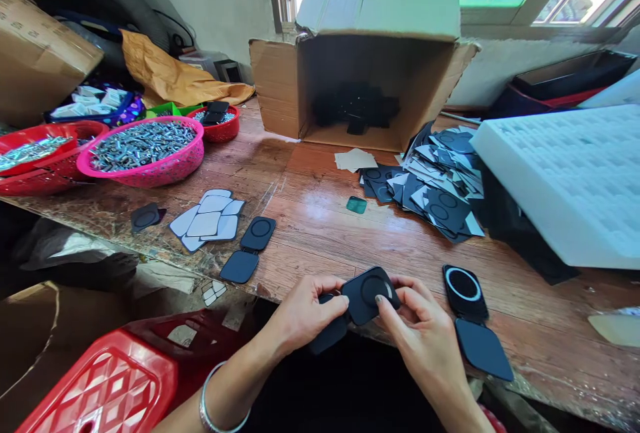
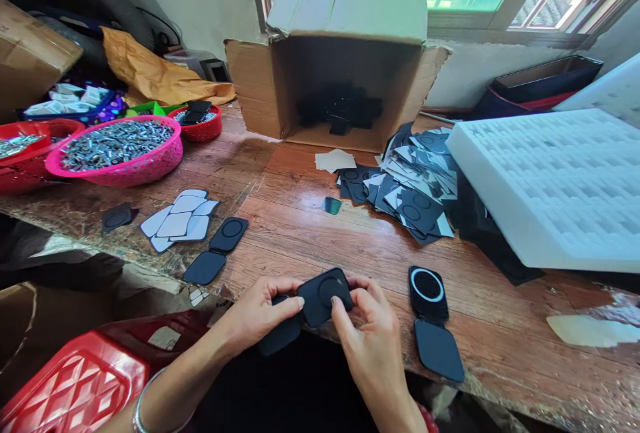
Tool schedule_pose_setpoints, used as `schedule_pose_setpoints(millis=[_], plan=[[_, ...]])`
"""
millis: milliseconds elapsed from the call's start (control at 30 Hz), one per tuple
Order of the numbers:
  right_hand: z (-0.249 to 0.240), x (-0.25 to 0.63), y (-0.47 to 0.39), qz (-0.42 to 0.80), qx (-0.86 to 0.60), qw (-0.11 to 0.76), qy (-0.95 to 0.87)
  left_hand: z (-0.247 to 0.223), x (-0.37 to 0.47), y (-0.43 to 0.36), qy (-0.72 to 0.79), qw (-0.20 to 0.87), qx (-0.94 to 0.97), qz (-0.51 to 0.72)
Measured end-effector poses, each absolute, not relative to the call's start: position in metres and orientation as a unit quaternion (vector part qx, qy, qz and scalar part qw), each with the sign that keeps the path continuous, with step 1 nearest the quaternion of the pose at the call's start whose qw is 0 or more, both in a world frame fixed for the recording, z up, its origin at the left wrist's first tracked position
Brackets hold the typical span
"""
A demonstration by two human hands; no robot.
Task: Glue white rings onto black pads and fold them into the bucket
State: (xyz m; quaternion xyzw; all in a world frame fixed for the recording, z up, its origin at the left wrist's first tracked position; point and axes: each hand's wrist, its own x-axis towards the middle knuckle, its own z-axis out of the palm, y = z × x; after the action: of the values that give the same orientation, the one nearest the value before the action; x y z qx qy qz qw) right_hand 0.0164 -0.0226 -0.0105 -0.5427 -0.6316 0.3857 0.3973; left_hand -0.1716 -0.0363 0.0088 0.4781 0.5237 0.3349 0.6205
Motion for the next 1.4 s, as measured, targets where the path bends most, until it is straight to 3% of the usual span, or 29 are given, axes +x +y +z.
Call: schedule_pose_setpoints(millis=[400, 600, 700, 800, 1000, 1067, 1400], plan=[[-0.011, 0.028, -0.022, 0.261, -0.529, 0.338, -0.734, 0.009, -0.167, -0.040, 0.522, 0.594, 0.521, 0.322], [-0.012, 0.036, -0.028, 0.058, -0.532, 0.228, -0.813, 0.008, -0.162, -0.043, 0.513, 0.608, 0.514, 0.319], [-0.011, 0.044, -0.025, 0.017, -0.531, 0.200, -0.823, 0.006, -0.161, -0.044, 0.507, 0.626, 0.499, 0.318], [-0.010, 0.055, -0.017, 0.081, -0.557, 0.203, -0.801, 0.005, -0.163, -0.045, 0.491, 0.657, 0.473, 0.322], [-0.010, 0.050, -0.013, 0.518, -0.523, 0.258, -0.626, -0.002, -0.163, -0.051, 0.509, 0.705, 0.384, 0.312], [-0.010, 0.042, -0.016, 0.596, -0.510, 0.273, -0.557, -0.006, -0.162, -0.052, 0.504, 0.712, 0.374, 0.314], [-0.035, 0.025, -0.008, 0.558, -0.563, 0.341, -0.506, -0.015, -0.163, -0.065, 0.504, 0.654, 0.438, 0.355]])
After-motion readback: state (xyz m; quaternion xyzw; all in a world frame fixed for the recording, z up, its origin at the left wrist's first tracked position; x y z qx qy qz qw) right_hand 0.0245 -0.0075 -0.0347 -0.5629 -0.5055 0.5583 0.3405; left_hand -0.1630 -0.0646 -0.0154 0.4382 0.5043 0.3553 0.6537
